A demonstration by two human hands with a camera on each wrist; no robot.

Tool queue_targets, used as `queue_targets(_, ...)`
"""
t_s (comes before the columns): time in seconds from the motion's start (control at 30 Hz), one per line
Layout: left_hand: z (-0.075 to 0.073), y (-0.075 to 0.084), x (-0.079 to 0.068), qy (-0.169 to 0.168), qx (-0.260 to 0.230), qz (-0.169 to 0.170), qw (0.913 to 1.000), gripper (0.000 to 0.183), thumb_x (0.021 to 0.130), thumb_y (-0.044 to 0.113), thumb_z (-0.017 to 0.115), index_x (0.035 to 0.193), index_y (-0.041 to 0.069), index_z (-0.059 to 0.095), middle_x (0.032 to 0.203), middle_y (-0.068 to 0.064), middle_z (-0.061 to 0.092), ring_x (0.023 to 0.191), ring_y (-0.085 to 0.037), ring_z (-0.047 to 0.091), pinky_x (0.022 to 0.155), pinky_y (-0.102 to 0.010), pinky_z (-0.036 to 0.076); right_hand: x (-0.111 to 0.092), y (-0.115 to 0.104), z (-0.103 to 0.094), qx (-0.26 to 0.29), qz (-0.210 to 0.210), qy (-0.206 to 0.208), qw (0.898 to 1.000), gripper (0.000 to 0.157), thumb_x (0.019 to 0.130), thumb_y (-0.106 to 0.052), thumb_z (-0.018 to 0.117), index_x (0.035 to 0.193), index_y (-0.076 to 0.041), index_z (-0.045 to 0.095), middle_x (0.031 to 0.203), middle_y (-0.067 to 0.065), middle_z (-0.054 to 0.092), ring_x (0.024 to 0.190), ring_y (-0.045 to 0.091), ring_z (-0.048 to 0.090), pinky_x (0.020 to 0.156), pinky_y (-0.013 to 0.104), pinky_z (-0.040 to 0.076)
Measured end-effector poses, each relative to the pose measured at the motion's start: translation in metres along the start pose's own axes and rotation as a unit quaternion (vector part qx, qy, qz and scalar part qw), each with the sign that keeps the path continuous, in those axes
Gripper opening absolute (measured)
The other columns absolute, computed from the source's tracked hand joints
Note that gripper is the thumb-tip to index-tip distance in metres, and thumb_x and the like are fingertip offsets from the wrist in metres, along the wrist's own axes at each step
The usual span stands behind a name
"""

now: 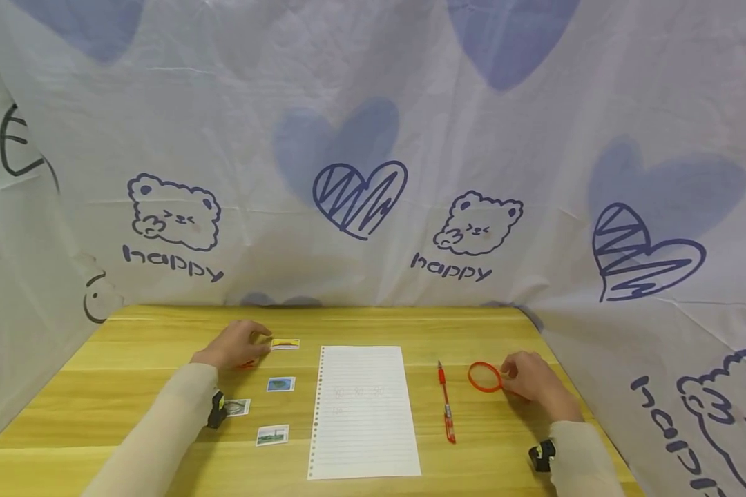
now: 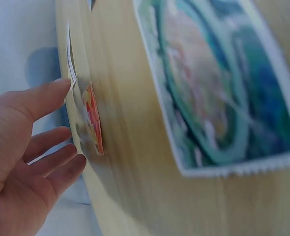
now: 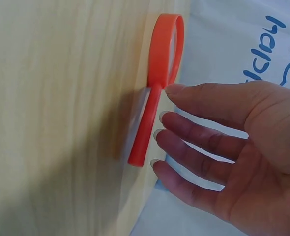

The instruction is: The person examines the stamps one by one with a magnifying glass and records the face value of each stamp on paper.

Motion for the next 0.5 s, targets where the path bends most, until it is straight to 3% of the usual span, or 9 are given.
queue_targets(0.3, 0.004, -0.006, 0.008, -0.016, -0.027, -0.023, 0.9992, 0.03, 0.094, 0.014, 0.073, 0.122, 0.002, 0.074, 0.134, -0.022, 0.068, 0.129, -0.044, 0.059, 0.11, -0.06, 0.047, -0.004, 0.005, 0.001, 0.026, 0.038, -0.039, 0.998, 0.011, 0.076, -0.008, 0.08, 0.085, -0.003, 0.074, 0.078, 0.002, 0.07, 0.073, 0.014, 0.059, 0.068, 0.033, 0.052)
queue_targets(0.5, 0.005, -0.002, 0.009, -0.014, -0.032, -0.031, 0.9989, 0.024, 0.093, 0.013, 0.075, 0.115, 0.003, 0.077, 0.131, -0.02, 0.07, 0.123, -0.04, 0.064, 0.106, -0.057, 0.051, -0.005, 0.011, 0.004, 0.052, 0.023, -0.049, 0.997, 0.01, 0.075, -0.004, 0.08, 0.082, -0.003, 0.073, 0.071, 0.0, 0.067, 0.064, 0.01, 0.055, 0.061, 0.029, 0.048)
Point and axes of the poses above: each hand's wrist, its own x-axis towards the middle knuckle, its own z-axis out of the palm, y = z × x, the point moved 2 cm from there along x, towards the middle knuckle
